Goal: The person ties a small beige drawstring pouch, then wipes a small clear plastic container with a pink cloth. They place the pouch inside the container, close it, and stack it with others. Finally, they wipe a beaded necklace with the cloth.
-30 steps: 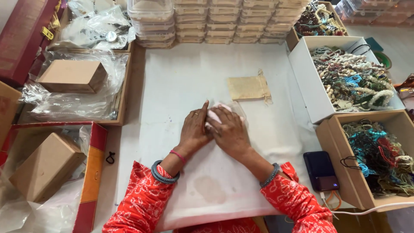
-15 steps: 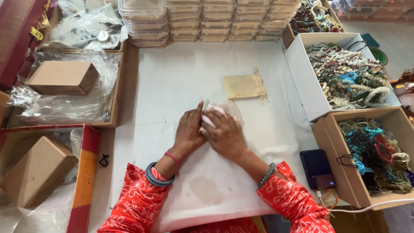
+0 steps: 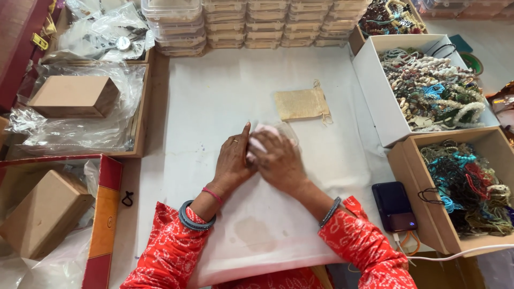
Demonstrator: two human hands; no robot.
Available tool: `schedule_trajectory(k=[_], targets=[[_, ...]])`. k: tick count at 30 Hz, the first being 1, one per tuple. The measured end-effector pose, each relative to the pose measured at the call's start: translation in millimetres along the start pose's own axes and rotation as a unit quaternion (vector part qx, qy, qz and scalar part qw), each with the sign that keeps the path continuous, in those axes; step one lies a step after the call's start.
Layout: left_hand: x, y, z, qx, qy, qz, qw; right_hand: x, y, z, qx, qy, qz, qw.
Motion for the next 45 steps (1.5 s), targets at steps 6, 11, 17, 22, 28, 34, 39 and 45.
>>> schedule_trajectory(k=[6, 11, 17, 22, 28, 34, 39, 45], targets=[[28.7, 2.2, -23.0, 0.018, 0.029, 0.031, 0.999, 50.6, 10.9, 9.8, 0.006, -0.038, 0.15, 0.988], [39.9, 10.6, -29.2, 0.109, 0.061, 0.103, 0.987, -3.1, 4.6, -16.0, 0.052, -0.022, 0.02, 0.998], [48.6, 10.6, -40.5, 0.102, 0.092, 0.101, 0.985, 35.5, 5.4, 10.1, 0.103, 0.014, 0.052, 0.993], [55.5, 14.7, -39.4, 0.1, -0.014, 0.162, 0.982, 67.7, 8.0, -7.8, 0.116, -0.299, 0.209, 0.924], [38.8, 11.1, -26.5, 0.045, 0.092, 0.12, 0.988, 66.2, 7.7, -12.3, 0.082, -0.401, 0.222, 0.885], [29.9, 6.5, -13.0, -0.12, 0.162, 0.04, 0.979, 68.6, 13.5, 6.3, 0.122, -0.249, 0.151, 0.949], [34.8, 11.9, -12.6, -0.063, 0.21, 0.122, 0.968, 56.2, 13.7, -8.6, 0.16, -0.212, 0.144, 0.953], [31.9, 11.8, -19.6, -0.001, 0.111, 0.072, 0.991, 18.7, 14.2, -14.1, 0.188, -0.096, 0.004, 0.977]])
Point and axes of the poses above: each hand's wrist, its own y-axis away from the middle knuckle, its own z-axis out of the palm, x = y × z, the point moved 3 cm from there along -y, towards the middle knuckle, and after that the axes turned 8 degrees about -x, right-handed, at the moved point
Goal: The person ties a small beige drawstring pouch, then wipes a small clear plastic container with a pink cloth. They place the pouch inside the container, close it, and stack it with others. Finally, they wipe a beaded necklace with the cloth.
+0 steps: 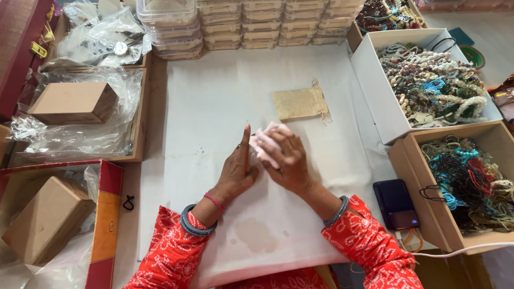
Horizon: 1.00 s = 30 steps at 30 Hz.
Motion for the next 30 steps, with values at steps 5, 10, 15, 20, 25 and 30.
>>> schedule_trajectory(k=[5, 10, 15, 20, 25, 30], targets=[[-4.5, 0.0, 7.3, 0.026, 0.065, 0.046, 0.997, -21.1, -4.1, -11.2, -0.046, 0.0, -0.084, 0.995], [4.6, 0.8, 5.8, 0.008, 0.044, 0.021, 0.999, 17.7, -1.3, -5.1, -0.043, 0.042, 0.011, 0.998], [7.9, 1.3, 3.3, 0.017, 0.024, 0.043, 0.999, 6.8, -1.3, -6.9, -0.013, 0.042, 0.061, 0.997], [0.8, 0.5, 5.2, 0.009, 0.054, 0.005, 0.998, -32.0, -4.3, -15.0, -0.038, 0.0, -0.056, 0.998], [8.0, -1.7, 3.6, -0.01, 0.028, -0.004, 1.0, 10.4, -3.4, -14.7, -0.022, 0.043, 0.013, 0.999], [30.6, -3.9, -6.0, 0.021, -0.039, 0.123, 0.991, 63.2, 15.0, -2.0, 0.036, -0.044, 0.189, 0.98]])
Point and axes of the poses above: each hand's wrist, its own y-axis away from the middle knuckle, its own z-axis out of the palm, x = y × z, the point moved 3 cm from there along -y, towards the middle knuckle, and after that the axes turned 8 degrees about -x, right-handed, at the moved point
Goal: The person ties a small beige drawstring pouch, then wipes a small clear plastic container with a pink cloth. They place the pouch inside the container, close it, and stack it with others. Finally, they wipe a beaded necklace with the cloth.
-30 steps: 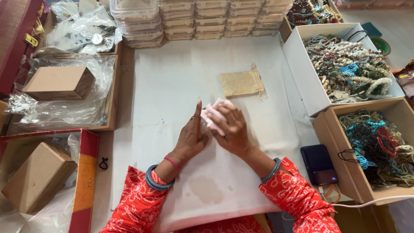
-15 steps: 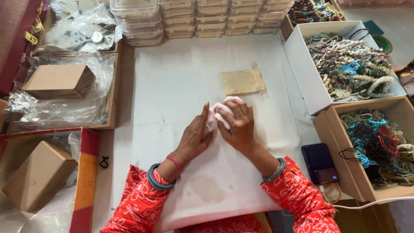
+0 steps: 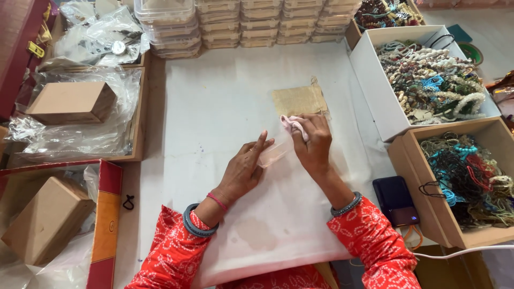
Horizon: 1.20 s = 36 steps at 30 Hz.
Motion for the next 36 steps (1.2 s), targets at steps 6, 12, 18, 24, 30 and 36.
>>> schedule_trajectory(k=[6, 12, 18, 24, 30, 36], targets=[[-15.9, 7.7, 11.0, -0.035, -0.011, -0.05, 0.998, -68.8, 15.6, 6.3, -0.044, 0.072, -0.18, 0.98], [-17.1, 5.4, 6.6, -0.034, 0.014, -0.109, 0.993, -41.5, 8.1, 12.9, -0.049, 0.101, -0.201, 0.973], [-4.0, 2.3, -6.0, 0.022, -0.028, 0.013, 0.999, 30.7, -4.0, 12.9, -0.021, -0.062, 0.088, 0.994], [-60.7, 15.3, 18.8, 0.034, 0.36, -0.28, 0.889, 51.6, 0.9, 21.9, 0.074, -0.426, 0.191, 0.881], [-55.6, 11.3, 24.1, 0.045, 0.568, -0.154, 0.807, -13.8, 2.3, 21.9, -0.054, -0.177, 0.018, 0.983], [-58.1, 9.2, 22.0, 0.032, 0.581, -0.289, 0.76, -54.3, 12.6, 27.0, -0.17, 0.105, -0.038, 0.979]])
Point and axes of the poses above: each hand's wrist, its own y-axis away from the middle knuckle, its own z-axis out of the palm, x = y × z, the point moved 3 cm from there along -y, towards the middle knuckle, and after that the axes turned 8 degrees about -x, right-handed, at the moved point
